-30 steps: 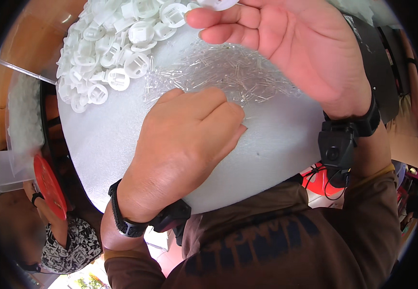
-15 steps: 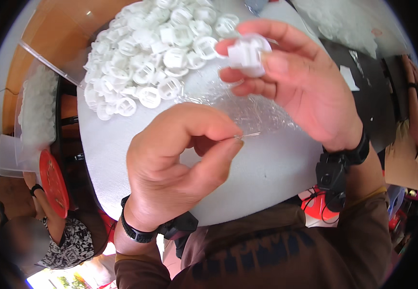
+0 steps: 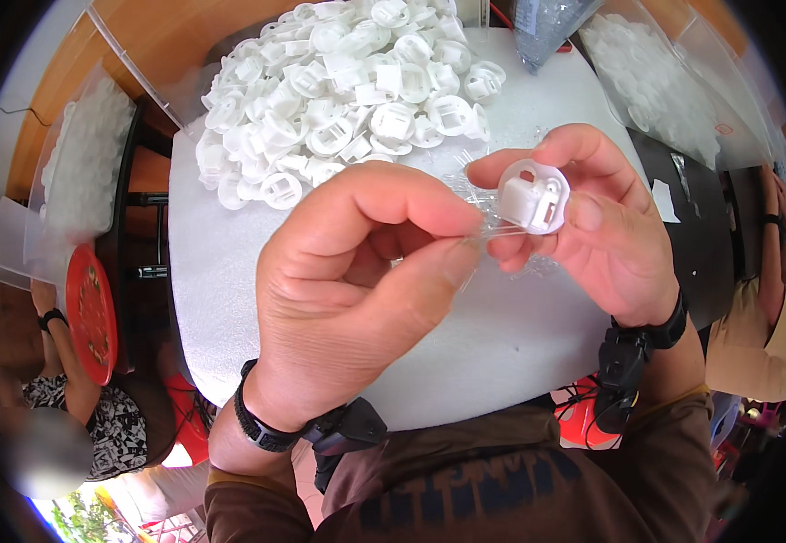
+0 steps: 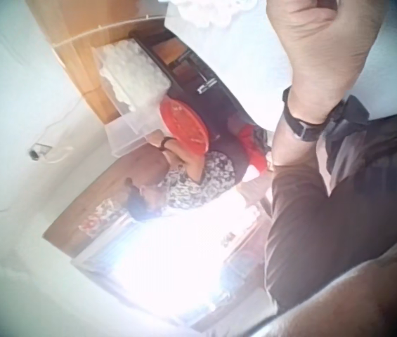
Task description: Assembling small white plastic components by inserting transparent pins into housings.
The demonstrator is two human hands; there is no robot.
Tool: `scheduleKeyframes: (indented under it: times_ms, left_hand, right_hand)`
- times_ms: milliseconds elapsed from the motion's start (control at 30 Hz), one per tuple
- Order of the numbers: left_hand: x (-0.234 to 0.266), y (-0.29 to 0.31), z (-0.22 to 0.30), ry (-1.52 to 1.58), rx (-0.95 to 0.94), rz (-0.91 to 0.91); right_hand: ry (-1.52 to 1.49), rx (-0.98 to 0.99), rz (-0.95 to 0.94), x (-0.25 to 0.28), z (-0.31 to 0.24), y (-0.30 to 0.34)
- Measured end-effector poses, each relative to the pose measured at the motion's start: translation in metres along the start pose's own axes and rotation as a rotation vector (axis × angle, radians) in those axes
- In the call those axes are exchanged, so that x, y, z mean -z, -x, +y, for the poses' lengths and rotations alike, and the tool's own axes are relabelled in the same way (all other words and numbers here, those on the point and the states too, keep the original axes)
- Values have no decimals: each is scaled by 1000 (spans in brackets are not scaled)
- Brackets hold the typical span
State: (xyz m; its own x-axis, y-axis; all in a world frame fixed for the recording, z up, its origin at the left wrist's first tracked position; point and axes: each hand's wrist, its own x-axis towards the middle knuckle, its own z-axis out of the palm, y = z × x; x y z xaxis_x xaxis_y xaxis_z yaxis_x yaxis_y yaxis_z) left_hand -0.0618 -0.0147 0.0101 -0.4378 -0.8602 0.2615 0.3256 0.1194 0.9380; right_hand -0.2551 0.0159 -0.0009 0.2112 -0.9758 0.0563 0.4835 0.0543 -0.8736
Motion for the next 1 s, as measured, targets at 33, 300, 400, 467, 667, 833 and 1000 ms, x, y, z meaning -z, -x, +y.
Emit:
scheduleKeyframes:
  times_ms: [33,300,400,467,667,833,1000]
  left_hand:
    - [0,0,0,5,3,-33]
    - [0,-1,-3,20,-59,-51]
    - [0,-1,-4,-9,-65,-66]
    - [0,0,-4,-62,-66,-80]
    - [-3,1,-5,-77,-57,-51]
    - [0,0,-7,-179,-109,-96]
    - [3,-1,-7,-238,-128,-109]
  right_hand:
    - [-42,-2,-10,0,1,0]
    - [-17,12,-64,0,4,2]
    - [-13,26,-79,1,4,1]
    - [-10,34,-90,1,5,1]
    - [21,46,-87,-1,6,3]
    - [-1,48,-99,-1,7,3]
    - [30,57,-99,-1,8,3]
